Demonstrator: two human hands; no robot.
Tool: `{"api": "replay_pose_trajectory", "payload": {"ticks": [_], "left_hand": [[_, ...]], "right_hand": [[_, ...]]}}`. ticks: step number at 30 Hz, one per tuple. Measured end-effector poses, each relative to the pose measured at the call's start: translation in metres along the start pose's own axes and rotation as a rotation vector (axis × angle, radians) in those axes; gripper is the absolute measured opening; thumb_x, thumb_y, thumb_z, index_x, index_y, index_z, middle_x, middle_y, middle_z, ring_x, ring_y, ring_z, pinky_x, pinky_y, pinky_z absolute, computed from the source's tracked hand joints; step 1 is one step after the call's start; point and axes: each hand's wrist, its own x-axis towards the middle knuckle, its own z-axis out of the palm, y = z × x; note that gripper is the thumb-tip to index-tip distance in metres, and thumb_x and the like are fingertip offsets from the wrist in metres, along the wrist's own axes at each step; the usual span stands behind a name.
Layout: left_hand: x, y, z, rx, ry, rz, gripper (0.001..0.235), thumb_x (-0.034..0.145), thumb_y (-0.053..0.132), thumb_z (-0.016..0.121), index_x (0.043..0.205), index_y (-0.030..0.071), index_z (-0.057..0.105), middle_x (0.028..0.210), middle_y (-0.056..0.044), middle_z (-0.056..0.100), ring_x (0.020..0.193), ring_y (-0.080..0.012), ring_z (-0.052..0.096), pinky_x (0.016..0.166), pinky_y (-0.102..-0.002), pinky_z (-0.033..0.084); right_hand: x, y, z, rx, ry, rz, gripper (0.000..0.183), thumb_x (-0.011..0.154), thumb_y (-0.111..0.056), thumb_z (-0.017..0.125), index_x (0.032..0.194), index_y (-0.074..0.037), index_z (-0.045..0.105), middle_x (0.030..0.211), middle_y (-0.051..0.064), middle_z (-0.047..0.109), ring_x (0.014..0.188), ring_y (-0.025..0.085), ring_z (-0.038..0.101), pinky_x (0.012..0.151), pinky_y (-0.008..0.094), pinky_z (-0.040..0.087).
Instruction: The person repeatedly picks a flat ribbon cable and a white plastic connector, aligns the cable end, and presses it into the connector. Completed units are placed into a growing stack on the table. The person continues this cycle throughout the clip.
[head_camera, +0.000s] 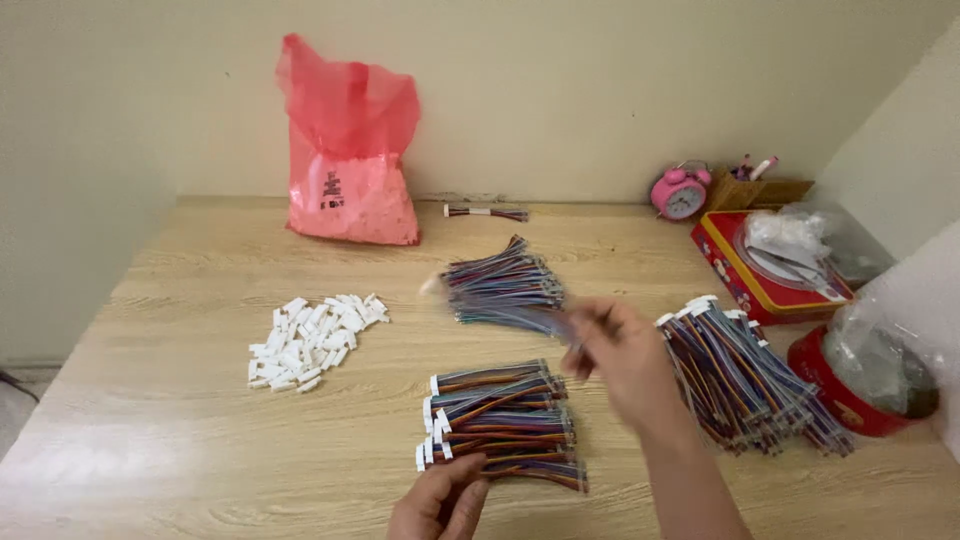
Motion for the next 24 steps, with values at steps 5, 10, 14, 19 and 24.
{"api": "replay_pose_trajectory", "payload": {"ticks": [5,10,14,19,24], "left_hand": [[0.005,0.083,-0.001,-0.426,-0.099,-0.086,0.050,0.084,0.002,0.070,0.132,0.013,0.064,0.113,-0.005,0.073,0.101,-0.0128,0.071,0.090,-0.029,0.058],[-0.009,0.061,-0.013,-0.503,-0.092,0.040,0.024,0.092,-0.001,0.069,0.116,0.001,0.070,0.107,-0.007,0.068,0.098,-0.0141,0.066,0.086,-0.030,0.057],[-0.009,0.059,-0.013,-0.506,-0.006,-0.147,0.010,0.094,0.006,0.071,0.099,-0.003,0.073,0.087,-0.006,0.075,0.081,-0.0117,0.066,0.074,-0.028,0.056],[-0.012,0.062,-0.006,-0.495,0.004,-0.184,0.013,0.094,0.012,0.072,0.094,0.000,0.074,0.084,-0.003,0.076,0.077,-0.0092,0.065,0.071,-0.026,0.053],[-0.016,0.063,0.000,-0.546,-0.043,-0.241,0.015,0.092,0.017,0.074,0.098,0.004,0.076,0.084,-0.001,0.074,0.074,-0.0079,0.060,0.066,-0.024,0.050]], "right_hand": [[-0.071,0.027,0.029,0.714,-0.430,0.573,0.019,0.096,-0.015,0.067,0.111,-0.003,0.067,0.076,0.005,0.063,0.052,0.012,0.061,0.045,0.027,0.046],[-0.105,0.047,0.040,0.791,-0.629,0.766,0.023,0.100,-0.025,0.064,0.109,-0.004,0.067,0.078,0.006,0.067,0.052,0.013,0.062,0.044,0.026,0.043],[-0.115,0.019,0.042,0.396,-0.546,0.713,0.050,0.094,-0.045,0.047,0.103,-0.004,0.073,0.080,0.009,0.075,0.060,0.018,0.068,0.054,0.031,0.050],[-0.118,0.047,0.037,0.274,-0.590,0.308,0.028,0.093,-0.029,0.061,0.107,-0.007,0.072,0.086,0.001,0.073,0.079,0.010,0.068,0.068,0.027,0.052],[-0.119,0.055,0.038,0.299,-0.528,0.294,0.017,0.097,-0.019,0.066,0.099,-0.003,0.071,0.081,0.002,0.072,0.075,0.010,0.066,0.066,0.026,0.050]]}}
